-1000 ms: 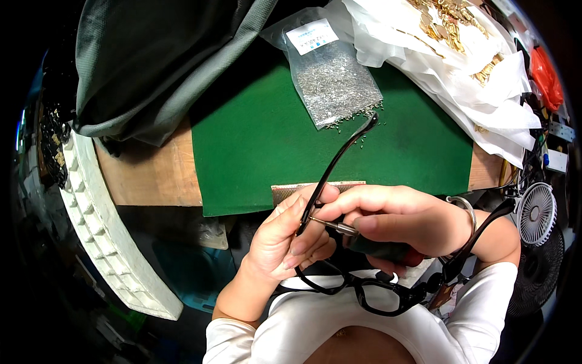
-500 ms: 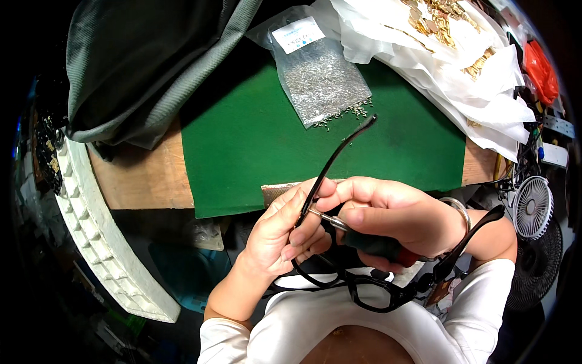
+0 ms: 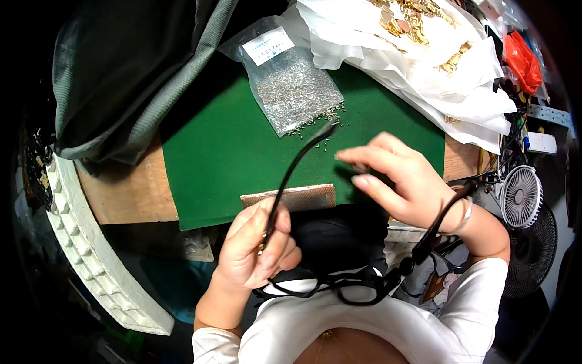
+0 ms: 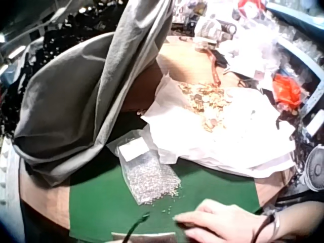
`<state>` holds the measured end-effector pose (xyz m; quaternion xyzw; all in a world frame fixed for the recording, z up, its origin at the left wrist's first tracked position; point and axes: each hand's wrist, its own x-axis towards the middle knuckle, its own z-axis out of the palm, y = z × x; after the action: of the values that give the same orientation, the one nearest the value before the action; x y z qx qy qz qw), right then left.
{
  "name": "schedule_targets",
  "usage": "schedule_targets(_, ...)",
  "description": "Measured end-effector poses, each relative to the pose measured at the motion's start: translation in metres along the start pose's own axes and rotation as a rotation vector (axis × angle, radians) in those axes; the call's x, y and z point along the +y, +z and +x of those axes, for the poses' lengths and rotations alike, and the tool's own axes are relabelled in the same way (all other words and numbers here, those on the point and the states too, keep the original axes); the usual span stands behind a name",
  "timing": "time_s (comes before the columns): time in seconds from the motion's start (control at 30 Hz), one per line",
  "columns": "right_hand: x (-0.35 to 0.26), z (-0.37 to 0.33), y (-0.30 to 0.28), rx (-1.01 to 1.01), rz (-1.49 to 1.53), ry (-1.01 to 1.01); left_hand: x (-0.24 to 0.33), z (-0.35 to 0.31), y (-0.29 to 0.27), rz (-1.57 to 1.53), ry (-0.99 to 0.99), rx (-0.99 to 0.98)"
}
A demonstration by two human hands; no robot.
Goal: The person repeatedly picks up black eyeglass frames and uses a small screwdriver to tighten screws on the hinges. They handle multiple frames one at a time, placing each finished unit into a nearby bin. The workspace contains scattered hardware and other frames.
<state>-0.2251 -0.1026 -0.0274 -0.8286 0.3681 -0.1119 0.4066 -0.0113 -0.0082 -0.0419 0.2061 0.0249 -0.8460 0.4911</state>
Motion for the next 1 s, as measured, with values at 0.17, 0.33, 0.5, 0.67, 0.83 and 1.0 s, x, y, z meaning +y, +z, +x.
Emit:
schedule_targets(0.17,0.004,0.002,0.02,0.154,-0.382,0.073,-0.01,0.007,0.004,-0.064,0.135,0.048)
schedule_targets(0.33,0.008,0.005,0.024,0.16,-0.418,0.011,-0.021,-0.004,-0.015,0.012,0.224,-0.154)
schedule_targets(0.5,0.012,0.003,0.027,0.127,-0.52,-0.03,-0.008,-0.003,-0.01,-0.223,0.169,-0.057)
schedule_targets(0.67,0.005,0.002,0.026,0.052,-0.695,-0.08,-0.006,0.006,-0.008,-0.215,0.081,-0.015)
schedule_targets(0.83,-0.01,0.013,0.013,-0.094,0.064,-0.039,-0.012,0.008,-0.016,-0.284,0.041,-0.047)
schedule_targets(1.0,-0.05,0.025,-0.002,-0.594,1.137,0.556,-0.013,0.004,-0.014,-0.374,-0.02,-0.047)
